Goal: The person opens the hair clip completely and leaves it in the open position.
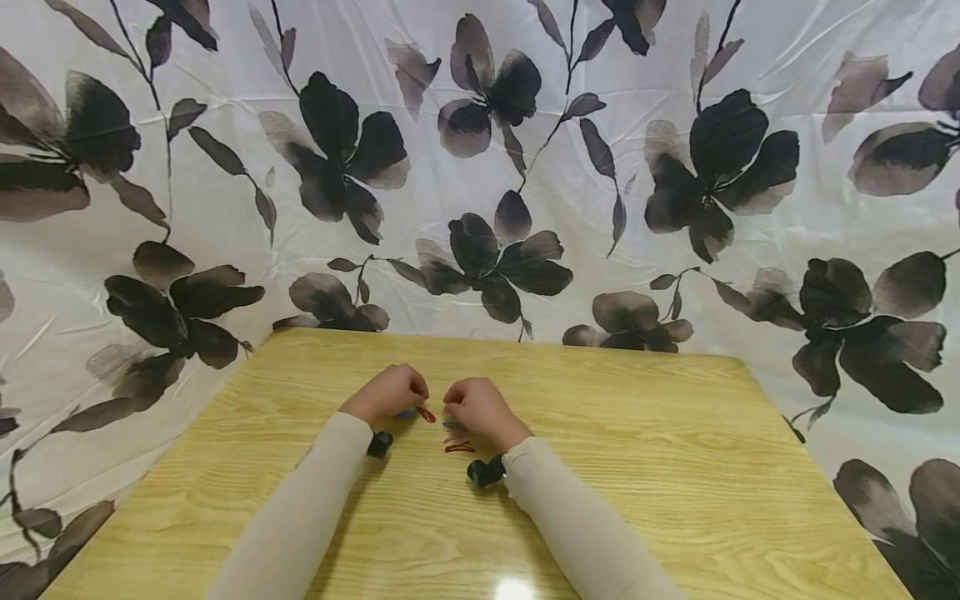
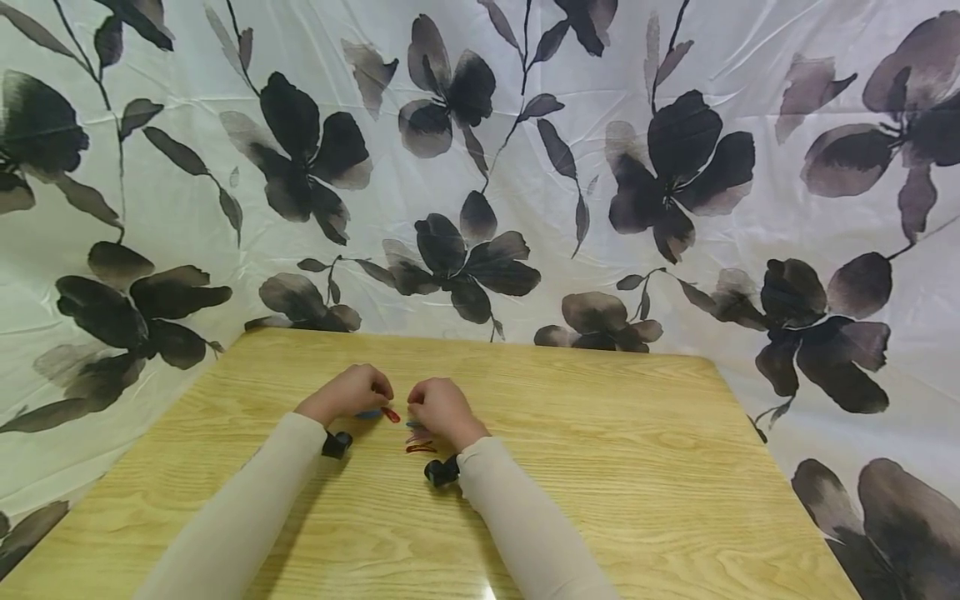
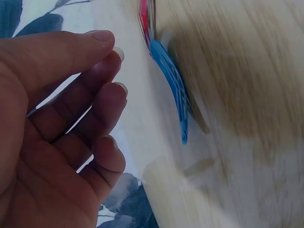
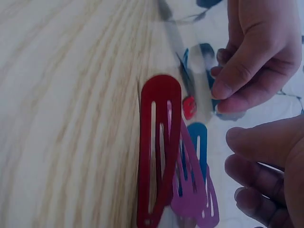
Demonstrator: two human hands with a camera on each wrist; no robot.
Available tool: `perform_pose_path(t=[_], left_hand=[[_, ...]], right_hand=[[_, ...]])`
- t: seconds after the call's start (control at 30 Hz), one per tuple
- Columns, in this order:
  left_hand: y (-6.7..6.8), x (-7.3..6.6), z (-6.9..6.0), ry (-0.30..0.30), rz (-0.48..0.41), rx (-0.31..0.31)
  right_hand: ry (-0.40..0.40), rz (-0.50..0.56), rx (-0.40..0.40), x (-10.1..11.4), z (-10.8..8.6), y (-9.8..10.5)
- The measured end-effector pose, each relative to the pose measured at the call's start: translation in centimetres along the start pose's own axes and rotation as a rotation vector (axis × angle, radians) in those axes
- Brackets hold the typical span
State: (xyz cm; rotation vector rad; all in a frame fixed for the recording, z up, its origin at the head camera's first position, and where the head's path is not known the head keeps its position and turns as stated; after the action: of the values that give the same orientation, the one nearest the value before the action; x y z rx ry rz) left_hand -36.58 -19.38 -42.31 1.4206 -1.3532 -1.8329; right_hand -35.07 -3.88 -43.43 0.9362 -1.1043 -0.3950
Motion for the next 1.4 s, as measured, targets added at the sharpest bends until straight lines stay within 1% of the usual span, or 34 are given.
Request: perform_pose_path(t=[0.2,0.33,0.5,0.63,0.8,0.93,1.03,1.2,1.4], left_hand=[[0.2,0.4,-0.1,0.02,-0.013,0.022],[0.3,0.5,-0.2,0.018,-0.006,0.036],[0.2,0.7,-0.3,0.048,-0.017,0.051],[0.0,0.8,-0.2,0.053,-0.008,0.053],[-0.1,1.2,0.1,0.048,0.007,0.063],[-0.2,1.3,0.3,0.054,0.013,0.071],[-0.2,1.3,0.4,0.053,0.019,0.072],[-0.2,1.1,0.4,0.028,0.031,0.064],[-0.2,1.2,0.4,0.042,0.042,0.062]], right_hand=[[0.023,-0.067,0.011,0.7,0.1,-0.6],[0.049,-0.11,0.008,1.3,0.2,-1.0],[0.072,-0.199,-0.005,1.8,0.5,-1.4],[0.068,-0.275,-0.013,2.1,0.6,-1.6],[0.045,-0.34,0.006,2.2,0.6,-2.1],[0.035,-0.365,0.015,2.2,0.7,-2.3],[0.033,-0.382,0.007,2.3,0.8,-2.4],[0.033,-0.406,-0.001,2.5,0.8,-2.3],[0.016,-0.424,-0.002,2.4,1.0,-2.3]])
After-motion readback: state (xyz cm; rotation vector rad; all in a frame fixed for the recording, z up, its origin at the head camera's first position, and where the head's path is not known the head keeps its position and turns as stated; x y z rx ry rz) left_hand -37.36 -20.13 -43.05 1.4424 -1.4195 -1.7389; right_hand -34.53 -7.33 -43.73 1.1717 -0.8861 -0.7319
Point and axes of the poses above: each hand's wrist, its own z-axis towards the middle knuckle, its own y-axis out of the back of the hand, x = y × z, the point moved 5 cm from there along z, towards the middle knuckle, and after that the axes turned 4 degrees about -y, right-handed, at the moved point
